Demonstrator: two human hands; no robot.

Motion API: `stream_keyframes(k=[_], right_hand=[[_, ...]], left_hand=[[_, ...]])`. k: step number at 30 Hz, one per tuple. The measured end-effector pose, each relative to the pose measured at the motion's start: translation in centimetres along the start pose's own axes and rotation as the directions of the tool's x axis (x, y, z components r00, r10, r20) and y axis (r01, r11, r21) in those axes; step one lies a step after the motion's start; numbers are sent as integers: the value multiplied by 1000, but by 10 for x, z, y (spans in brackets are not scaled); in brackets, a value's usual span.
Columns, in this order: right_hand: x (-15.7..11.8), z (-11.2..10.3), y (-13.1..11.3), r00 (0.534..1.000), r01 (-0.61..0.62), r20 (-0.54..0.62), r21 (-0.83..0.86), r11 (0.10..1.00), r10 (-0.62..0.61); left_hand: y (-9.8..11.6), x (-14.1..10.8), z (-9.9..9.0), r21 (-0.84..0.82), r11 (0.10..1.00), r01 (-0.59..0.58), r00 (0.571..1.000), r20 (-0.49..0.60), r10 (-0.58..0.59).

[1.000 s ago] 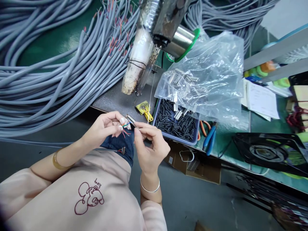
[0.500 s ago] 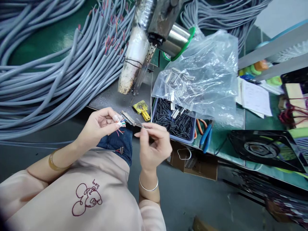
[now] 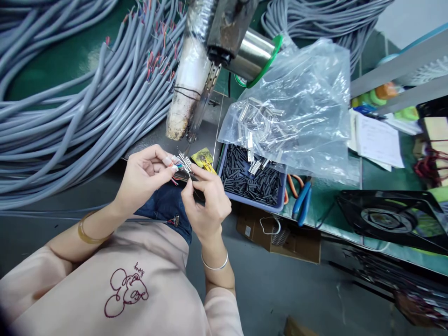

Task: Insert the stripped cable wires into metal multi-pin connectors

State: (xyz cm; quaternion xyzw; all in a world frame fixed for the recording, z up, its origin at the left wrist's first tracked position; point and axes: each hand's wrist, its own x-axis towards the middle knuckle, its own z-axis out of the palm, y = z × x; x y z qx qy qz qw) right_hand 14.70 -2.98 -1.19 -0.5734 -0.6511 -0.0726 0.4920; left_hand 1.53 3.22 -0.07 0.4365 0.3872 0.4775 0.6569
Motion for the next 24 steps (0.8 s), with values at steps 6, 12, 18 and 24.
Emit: stream_keyframes(k=[6, 12, 18, 24], right_hand=[[5, 2, 3, 1000, 0, -10, 23, 1000, 0], [9, 5, 5, 1000, 2, -4, 6, 1000, -2], [12, 4, 4, 999, 39, -12, -14, 999, -39], [8, 3, 4, 997, 79, 24, -59, 995, -77]], left_hand=[[3, 5, 4, 26, 999, -48, 999, -18, 49], [3, 7, 5, 45, 997, -59, 997, -39, 61], [6, 8, 5, 43, 997, -62, 998, -29, 63], [1, 8, 1, 31, 999, -13, 1000, -9, 13]])
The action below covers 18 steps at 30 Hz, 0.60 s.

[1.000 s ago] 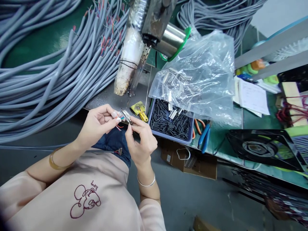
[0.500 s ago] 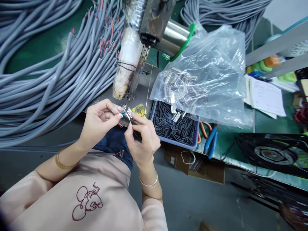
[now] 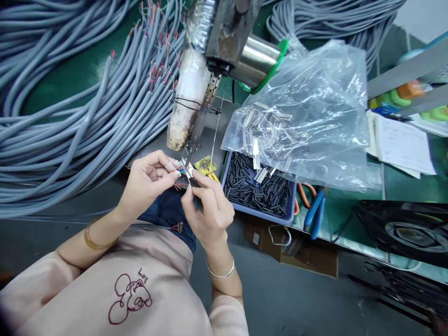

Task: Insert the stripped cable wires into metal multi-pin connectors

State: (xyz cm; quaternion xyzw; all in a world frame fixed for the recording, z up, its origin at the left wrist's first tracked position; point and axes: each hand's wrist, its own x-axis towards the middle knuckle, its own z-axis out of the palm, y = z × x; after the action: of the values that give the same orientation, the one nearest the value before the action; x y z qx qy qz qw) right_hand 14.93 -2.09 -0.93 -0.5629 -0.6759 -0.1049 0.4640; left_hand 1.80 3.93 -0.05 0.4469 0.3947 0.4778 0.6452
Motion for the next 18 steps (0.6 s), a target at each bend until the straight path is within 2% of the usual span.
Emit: stream_keyframes(k=[6, 13, 18], right_hand=[[0, 0, 0, 995, -98, -11, 102, 990, 100], [3, 1, 2, 996, -82, -13, 96, 992, 84], [6, 3, 3, 995, -96, -2, 111, 989, 97]], left_hand=[[3, -4, 0, -9, 1000, -18, 1000, 6, 18], [3, -5, -1, 104, 992, -66, 998, -5, 66], [6, -2, -1, 129, 990, -55, 998, -1, 56]])
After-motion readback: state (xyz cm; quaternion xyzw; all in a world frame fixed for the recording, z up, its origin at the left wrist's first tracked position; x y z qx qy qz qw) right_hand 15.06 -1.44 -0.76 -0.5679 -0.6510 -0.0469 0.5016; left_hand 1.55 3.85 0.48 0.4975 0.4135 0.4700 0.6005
